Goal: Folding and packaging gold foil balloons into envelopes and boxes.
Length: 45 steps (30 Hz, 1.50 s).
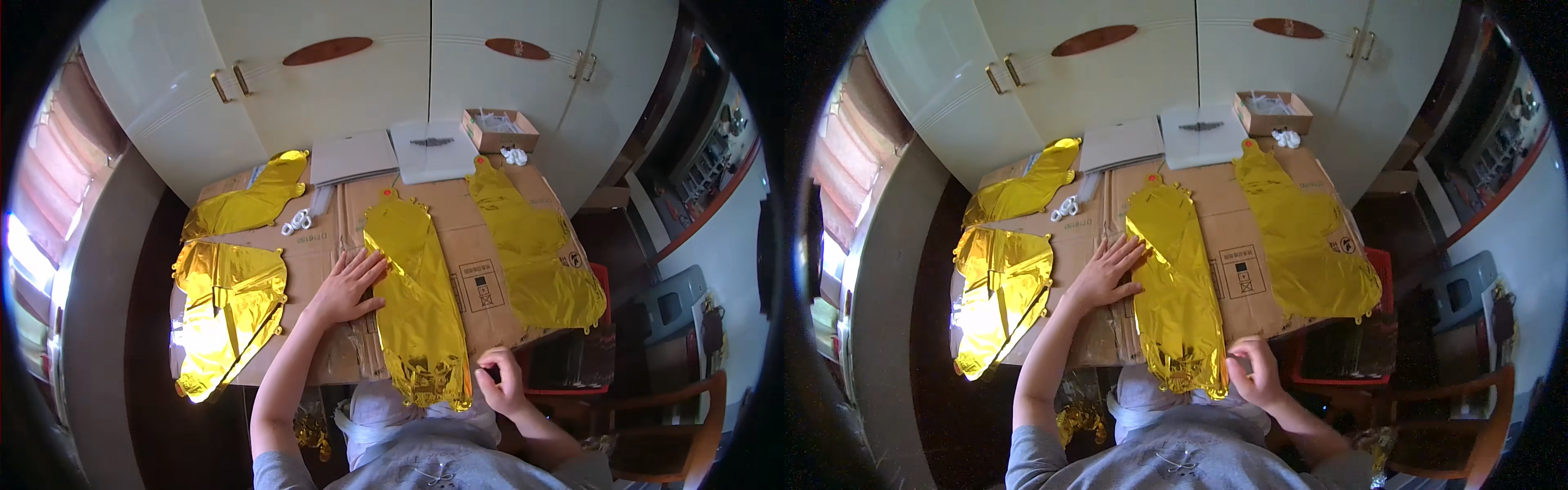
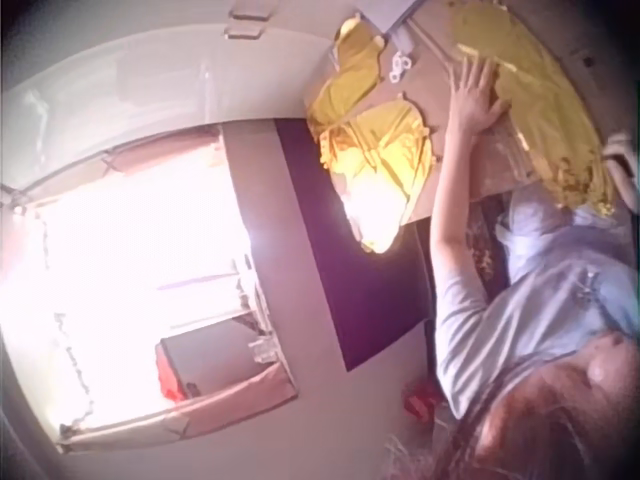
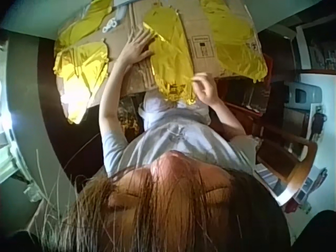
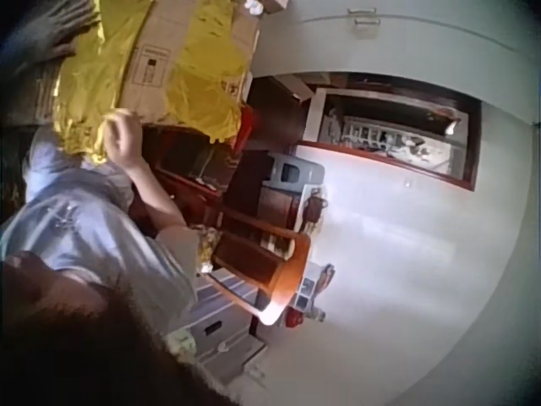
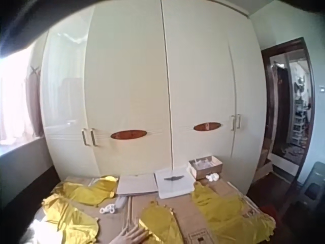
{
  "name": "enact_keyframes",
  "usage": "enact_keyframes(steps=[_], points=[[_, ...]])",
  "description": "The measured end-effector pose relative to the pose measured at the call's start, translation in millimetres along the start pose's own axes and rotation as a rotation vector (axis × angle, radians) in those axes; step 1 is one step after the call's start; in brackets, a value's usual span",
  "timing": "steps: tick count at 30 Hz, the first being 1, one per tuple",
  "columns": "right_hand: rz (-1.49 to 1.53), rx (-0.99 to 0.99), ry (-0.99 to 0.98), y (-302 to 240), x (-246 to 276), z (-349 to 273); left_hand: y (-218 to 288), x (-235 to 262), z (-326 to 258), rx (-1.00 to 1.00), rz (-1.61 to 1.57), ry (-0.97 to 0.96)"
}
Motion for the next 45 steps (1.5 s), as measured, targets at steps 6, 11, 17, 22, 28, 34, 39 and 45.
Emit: enact_keyframes(steps=[6,11,17,22,28,34,39,45], points=[[0.701,-0.843,0.095,21,-19,-61,4,1,-3,-0.041,-0.037,-0.036],[0.745,-0.919,0.001,36,-39,-59,5,1,-4,-0.049,0.014,-0.002],[0.648,-0.848,0.072,46,-43,-39,-2,4,-6,0.001,-0.026,0.022],[0.624,-0.876,0.109,40,-46,-40,-3,4,-7,0.012,0.001,0.019],[0.661,-0.85,0.124,41,-43,-52,-2,4,-8,0.025,0.011,-0.014],[0.603,-0.805,0.108,35,-46,-55,0,5,-7,0.037,0.008,-0.054],[0.515,-0.738,0.081,37,-48,-55,-1,3,-6,0.024,0.032,-0.027],[0.369,-0.668,0.0,35,-38,-47,0,4,-8,0.029,0.034,-0.035]])
Point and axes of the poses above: each hand's wrist, its own z-axis towards the middle knuckle, its own x-axis out of the back of the hand, y = z × x, the point moved 2 cm from there along z, towards the middle knuckle, and after that the axes turned 2 degrees about z, right-handed, at the moved point
